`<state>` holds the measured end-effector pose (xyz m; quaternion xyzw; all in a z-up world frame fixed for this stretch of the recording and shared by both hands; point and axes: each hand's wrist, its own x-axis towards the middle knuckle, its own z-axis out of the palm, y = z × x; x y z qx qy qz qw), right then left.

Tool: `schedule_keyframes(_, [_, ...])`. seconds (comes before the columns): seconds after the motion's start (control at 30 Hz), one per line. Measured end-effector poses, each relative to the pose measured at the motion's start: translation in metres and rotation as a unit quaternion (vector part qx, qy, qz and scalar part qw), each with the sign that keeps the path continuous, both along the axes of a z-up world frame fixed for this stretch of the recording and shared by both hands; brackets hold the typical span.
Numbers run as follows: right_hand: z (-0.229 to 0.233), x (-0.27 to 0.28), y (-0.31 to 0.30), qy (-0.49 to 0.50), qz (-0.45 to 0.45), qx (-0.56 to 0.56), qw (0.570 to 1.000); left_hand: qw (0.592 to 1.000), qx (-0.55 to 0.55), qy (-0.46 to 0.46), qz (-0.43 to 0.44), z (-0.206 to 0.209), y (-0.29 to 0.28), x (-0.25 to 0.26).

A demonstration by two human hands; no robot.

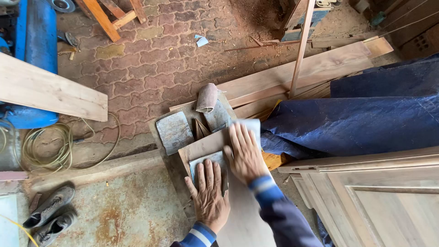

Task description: Sanding a wooden plank by hand using sandpaper and an electric sander.

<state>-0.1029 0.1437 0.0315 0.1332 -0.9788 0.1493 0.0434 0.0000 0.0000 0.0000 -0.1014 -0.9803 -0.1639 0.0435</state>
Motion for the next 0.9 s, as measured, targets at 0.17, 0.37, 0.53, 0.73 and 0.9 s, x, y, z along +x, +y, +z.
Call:
schedule_keyframes(0.17, [0.003,0.035,-0.005,0.003,0.0,-0.006,1.0,0.998,0.046,0.007,0.039,-0.01,-0.003,0.009])
schedule_keyframes(0.37, [-0.015,0.118,0.001,-0.031,0.017,0.028,0.999,0.988,0.138,-0.001,0.07,-0.013,-0.005,0.005])
schedule_keyframes(0.53, [-0.011,0.027,-0.025,0.005,0.02,0.001,1.0,0.99,0.125,0.013,0.062,-0.011,-0.006,0.009])
schedule_keyframes(0.73, [0.0,0.045,-0.033,0.02,0.02,-0.025,0.999,0.977,0.201,0.024,0.062,-0.018,-0.009,0.012])
schedule_keyframes(0.9, [-0.014,0.087,-0.026,0.018,0.038,0.004,0.999,0.975,0.21,0.008,0.076,-0.023,-0.008,0.011])
